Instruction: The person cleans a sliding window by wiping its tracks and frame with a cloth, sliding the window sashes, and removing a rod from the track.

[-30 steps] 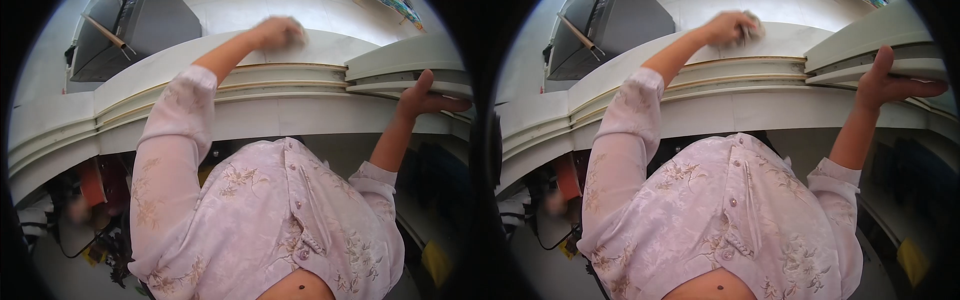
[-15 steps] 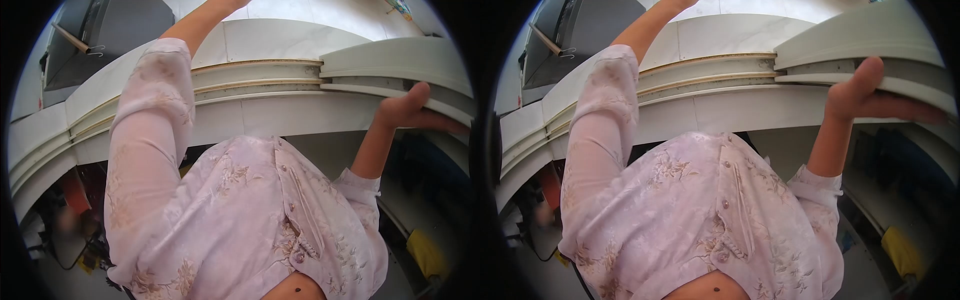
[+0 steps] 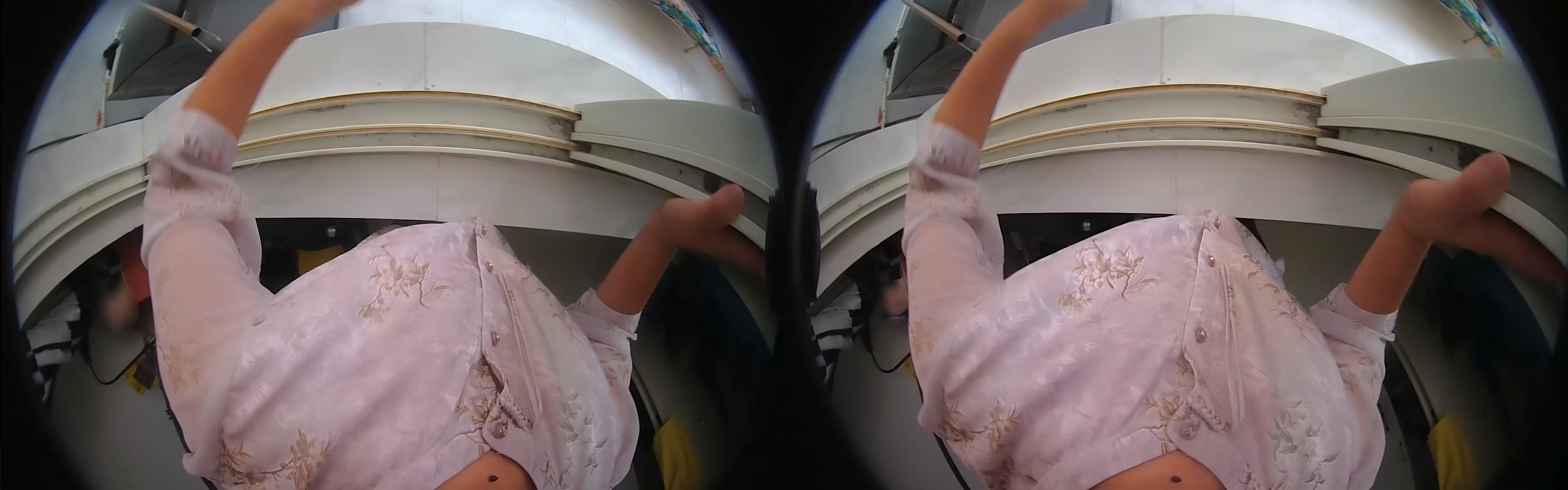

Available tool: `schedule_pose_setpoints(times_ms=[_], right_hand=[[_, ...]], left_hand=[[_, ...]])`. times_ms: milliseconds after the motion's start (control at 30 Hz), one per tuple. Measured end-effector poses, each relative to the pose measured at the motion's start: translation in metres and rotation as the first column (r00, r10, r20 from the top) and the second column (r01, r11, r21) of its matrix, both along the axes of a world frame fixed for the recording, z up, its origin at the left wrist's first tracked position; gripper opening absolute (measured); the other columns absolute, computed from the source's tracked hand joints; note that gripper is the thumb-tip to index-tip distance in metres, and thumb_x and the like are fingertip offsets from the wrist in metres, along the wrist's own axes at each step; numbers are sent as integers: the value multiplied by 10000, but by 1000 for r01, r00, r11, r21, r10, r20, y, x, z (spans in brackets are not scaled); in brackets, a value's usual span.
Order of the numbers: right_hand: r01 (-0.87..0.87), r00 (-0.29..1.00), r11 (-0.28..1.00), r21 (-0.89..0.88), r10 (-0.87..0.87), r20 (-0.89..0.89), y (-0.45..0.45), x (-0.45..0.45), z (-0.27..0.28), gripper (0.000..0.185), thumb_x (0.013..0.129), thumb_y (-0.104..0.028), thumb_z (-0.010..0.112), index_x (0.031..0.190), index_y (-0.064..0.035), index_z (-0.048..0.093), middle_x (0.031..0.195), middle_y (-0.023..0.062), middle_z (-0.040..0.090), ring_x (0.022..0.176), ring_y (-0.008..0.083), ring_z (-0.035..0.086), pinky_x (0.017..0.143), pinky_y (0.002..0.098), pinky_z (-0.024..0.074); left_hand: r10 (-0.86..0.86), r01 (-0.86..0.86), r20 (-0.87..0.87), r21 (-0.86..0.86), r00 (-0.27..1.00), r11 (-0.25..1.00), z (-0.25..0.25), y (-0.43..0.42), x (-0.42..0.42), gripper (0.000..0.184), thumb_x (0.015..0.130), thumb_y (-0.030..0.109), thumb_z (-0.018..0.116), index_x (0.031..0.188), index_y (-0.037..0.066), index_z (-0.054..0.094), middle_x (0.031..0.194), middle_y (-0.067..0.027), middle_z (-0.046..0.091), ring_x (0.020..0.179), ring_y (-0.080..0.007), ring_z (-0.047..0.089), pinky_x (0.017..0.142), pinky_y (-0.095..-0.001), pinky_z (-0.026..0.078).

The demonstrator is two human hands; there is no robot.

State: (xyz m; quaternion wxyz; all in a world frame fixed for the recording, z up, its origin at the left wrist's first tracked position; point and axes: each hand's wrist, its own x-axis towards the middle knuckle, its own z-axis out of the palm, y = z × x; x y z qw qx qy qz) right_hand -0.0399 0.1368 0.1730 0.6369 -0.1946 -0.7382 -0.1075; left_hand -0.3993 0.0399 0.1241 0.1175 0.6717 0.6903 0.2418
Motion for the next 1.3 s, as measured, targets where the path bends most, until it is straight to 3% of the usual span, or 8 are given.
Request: schedule_pose_setpoints(times_ms=[67,333,500,600,700,933,1167,1300], right_hand=[[55,997,998,-17,-54,49,-5,0,1,866,784,-401,457,1299,47,-77,1321,308,-111,1246,394,4,1001,458,73],[-85,981,996,36,77,179,-17,-18,12,846,789,-368,451,1295,60,-75,1338,271,-117,1253,362,-27,1000,464,29],[-29,993,998,48,23,119,-8,-4,8,833,792,-369,443,1299,54,-65,1345,257,-115,1254,358,-23,997,474,34],[113,980,993,21,-115,161,-23,-12,11,836,786,-346,458,1297,59,-66,1350,243,-123,1257,352,-10,994,483,40],[-105,993,992,73,100,69,-15,-3,2,831,803,-386,464,1298,69,-23,1355,254,-60,1256,353,33,1001,471,62],[22,993,1000,-17,-24,-118,-10,5,-21,1038,657,-463,648,1220,165,42,1260,296,134,1187,308,177,1001,379,148],[-88,987,989,-120,69,-148,7,30,-30,1089,595,-313,660,1228,116,-115,1232,273,124,1142,291,213,941,388,292],[161,987,987,20,-161,16,-1,24,-20,1014,654,-348,640,1215,163,-33,1248,281,134,1156,309,185,981,391,217]], left_hand=[[-175,161,23,295,984,942,-16,-12,45,106,698,-8,527,760,-2,613,723,-93,585,667,-207,554,612,-277,449],[-250,393,342,-459,906,797,-54,-79,-29,355,598,-137,493,855,65,631,1033,-129,564,969,-253,520,846,-302,403],[-334,-270,-861,-450,384,851,9,-93,-92,110,698,21,549,772,36,629,750,-96,594,710,-204,575,649,-259,453],[426,-432,-377,74,823,899,-19,-120,-121,373,594,-140,469,859,70,626,864,-70,610,857,-202,553,712,-265,434],[39,52,282,-309,959,950,-31,-137,-53,350,575,-147,433,778,73,613,1030,-59,530,1004,-191,474,757,-261,409],[613,-517,-431,330,662,790,-51,-187,-148,170,662,67,528,762,158,632,959,-96,540,880,-287,517,760,-349,432],[696,-917,-628,-69,347,394,-92,-213,-114,233,671,129,521,890,92,593,929,-140,556,892,-302,509,764,-410,421],[506,-488,448,-165,737,857,-88,-86,-75,214,714,91,510,914,33,557,846,-97,570,788,-206,545,698,-312,432]])
